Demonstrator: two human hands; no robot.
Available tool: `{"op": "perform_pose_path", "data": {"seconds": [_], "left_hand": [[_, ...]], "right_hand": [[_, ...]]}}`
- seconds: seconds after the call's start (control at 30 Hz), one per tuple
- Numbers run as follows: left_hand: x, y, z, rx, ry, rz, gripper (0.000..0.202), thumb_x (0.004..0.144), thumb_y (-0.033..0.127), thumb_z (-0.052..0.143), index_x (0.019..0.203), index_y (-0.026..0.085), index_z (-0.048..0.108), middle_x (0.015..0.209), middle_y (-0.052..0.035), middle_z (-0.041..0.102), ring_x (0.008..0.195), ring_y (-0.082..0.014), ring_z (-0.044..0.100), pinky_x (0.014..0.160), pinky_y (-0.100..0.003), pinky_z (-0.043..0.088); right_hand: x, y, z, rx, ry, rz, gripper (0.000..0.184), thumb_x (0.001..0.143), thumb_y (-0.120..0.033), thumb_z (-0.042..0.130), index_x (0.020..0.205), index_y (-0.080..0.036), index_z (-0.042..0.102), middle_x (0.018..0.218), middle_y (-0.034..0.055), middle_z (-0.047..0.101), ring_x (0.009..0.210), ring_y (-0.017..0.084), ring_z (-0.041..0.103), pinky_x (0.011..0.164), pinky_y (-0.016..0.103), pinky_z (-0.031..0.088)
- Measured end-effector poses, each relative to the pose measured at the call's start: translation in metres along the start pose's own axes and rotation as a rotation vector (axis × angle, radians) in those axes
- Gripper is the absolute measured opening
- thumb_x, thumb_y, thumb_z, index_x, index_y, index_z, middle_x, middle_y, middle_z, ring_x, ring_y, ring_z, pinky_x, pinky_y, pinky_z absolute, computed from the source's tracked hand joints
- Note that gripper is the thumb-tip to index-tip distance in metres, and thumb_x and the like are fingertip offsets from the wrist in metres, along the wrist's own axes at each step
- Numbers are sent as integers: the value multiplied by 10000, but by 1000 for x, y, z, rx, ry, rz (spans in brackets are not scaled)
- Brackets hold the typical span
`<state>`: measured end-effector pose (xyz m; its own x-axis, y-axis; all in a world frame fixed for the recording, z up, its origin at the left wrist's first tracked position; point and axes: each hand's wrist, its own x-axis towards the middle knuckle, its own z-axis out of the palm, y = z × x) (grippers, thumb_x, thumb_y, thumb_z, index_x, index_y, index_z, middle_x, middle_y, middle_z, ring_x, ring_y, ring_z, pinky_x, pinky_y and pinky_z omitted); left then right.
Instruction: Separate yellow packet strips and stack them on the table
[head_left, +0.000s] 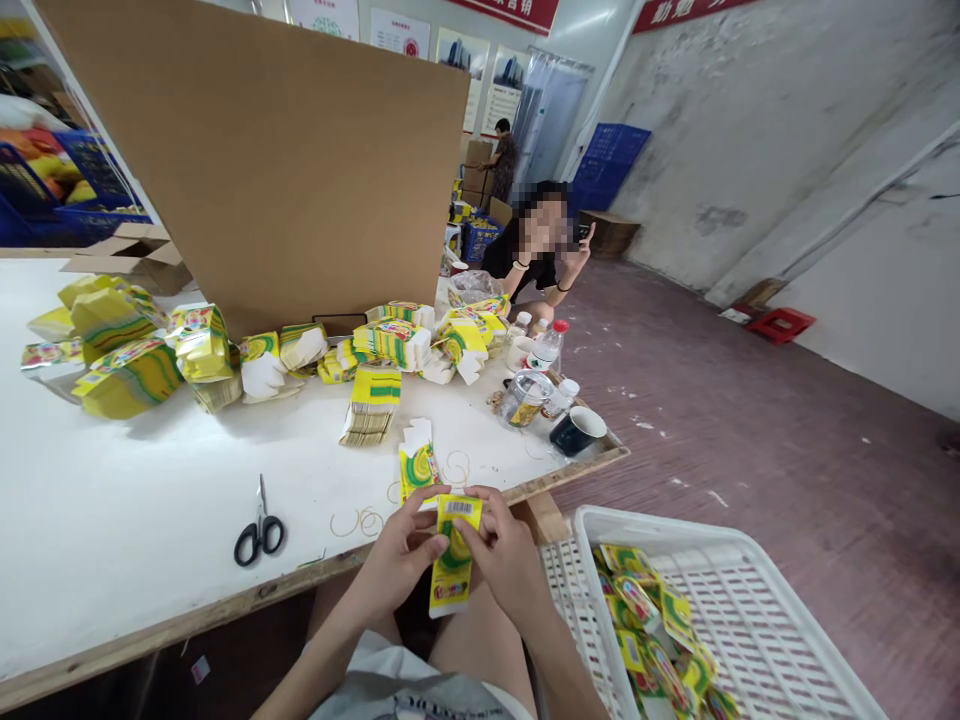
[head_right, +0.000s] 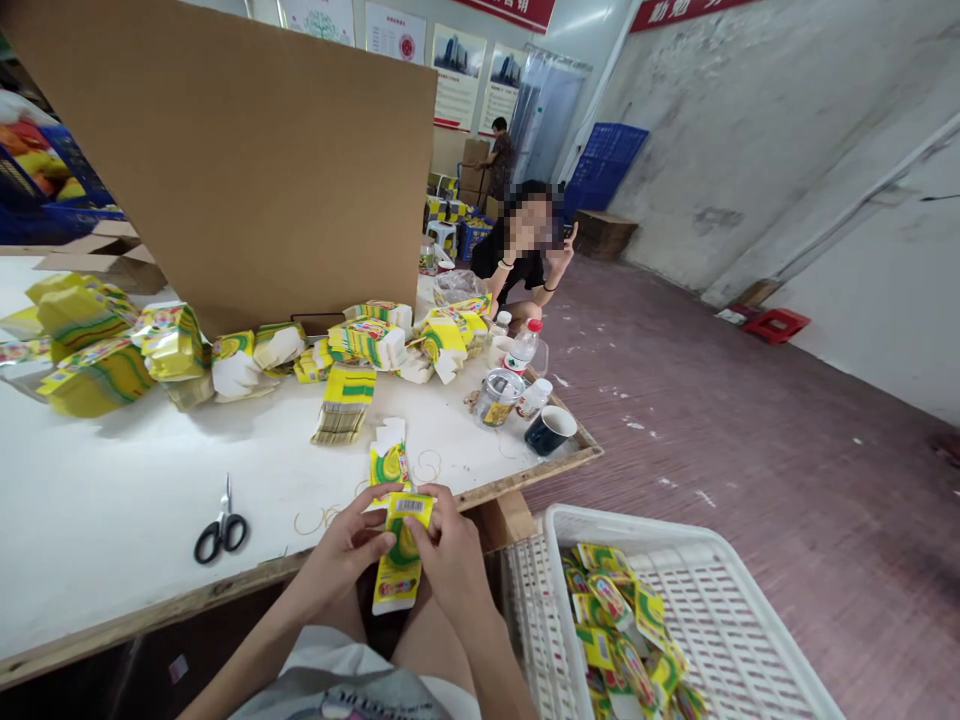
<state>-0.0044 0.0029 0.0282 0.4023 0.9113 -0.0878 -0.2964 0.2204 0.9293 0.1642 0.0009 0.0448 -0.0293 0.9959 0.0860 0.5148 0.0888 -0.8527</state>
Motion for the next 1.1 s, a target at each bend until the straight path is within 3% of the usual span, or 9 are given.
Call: {"op": "perform_pose_path", "data": {"seconds": [0.13,0.37,0.47,0.57,0.63,0.7,0.8,0.93,1.1], "left_hand": [[1,1,-1,-94,3,-26,574,754,335,757,1270,225,531,977,-87,748,792,-221,718,715,-306,533],[6,-13,17,-97,-23,7,519,760,299,747,1232,230,542,994,-82,746,800,-226,719,702,-309,548],[13,-24,14,86,-1,74,525,838,303,648,1337,258,489,1206,-112,690,1092,-273,659,924,-400,521],[25,-43,-10,529,184,125,538,868,293,583,1390,248,463,1462,-122,503,1384,-294,411,1152,-479,299],[33,-59,-29,774,251,76,555,877,257,530,1418,202,425,1508,-141,439,1440,-307,312,1190,-531,169],[39,-74,-41,813,245,48,572,858,224,529,1417,173,422,1484,-162,468,1436,-327,315,1188,-569,108],[44,-89,-45,801,216,39,562,853,218,516,1405,150,437,1478,-177,469,1429,-322,331,1191,-562,95],[46,-95,-44,728,231,41,567,836,220,525,1391,122,459,1450,-192,499,1393,-313,400,1201,-533,80],[46,-92,-51,515,297,65,526,799,300,610,1297,140,560,1374,-192,581,1309,-336,506,1171,-521,238]], "right_hand": [[-3,5,-2,61,-10,-25,306,863,-367,605,1118,-205,661,511,-73,498,472,134,476,480,221,377],[-4,9,-11,250,90,-28,290,882,-436,591,1025,-228,732,972,90,712,858,242,654,741,327,519],[-15,14,-44,-60,205,-70,333,895,-489,538,962,-242,751,933,108,690,889,284,619,800,411,481],[-25,30,-86,-576,539,-81,488,871,-604,477,914,-214,766,958,165,640,879,338,558,864,537,385],[-24,43,-94,-715,626,-63,535,862,-627,460,964,-193,757,1031,188,617,913,356,541,898,561,345],[-14,54,-75,-634,523,-22,478,868,-574,482,982,-193,747,1062,174,627,989,355,536,942,532,333],[16,63,-12,-435,293,124,291,840,-408,564,932,-203,749,1059,144,657,1058,333,539,954,454,353],[57,65,65,-365,224,217,163,707,-234,686,853,-184,738,974,143,692,1033,347,565,905,429,373],[77,70,78,-145,204,308,55,685,-205,664,738,-206,651,813,83,708,922,292,631,843,389,431]]}}
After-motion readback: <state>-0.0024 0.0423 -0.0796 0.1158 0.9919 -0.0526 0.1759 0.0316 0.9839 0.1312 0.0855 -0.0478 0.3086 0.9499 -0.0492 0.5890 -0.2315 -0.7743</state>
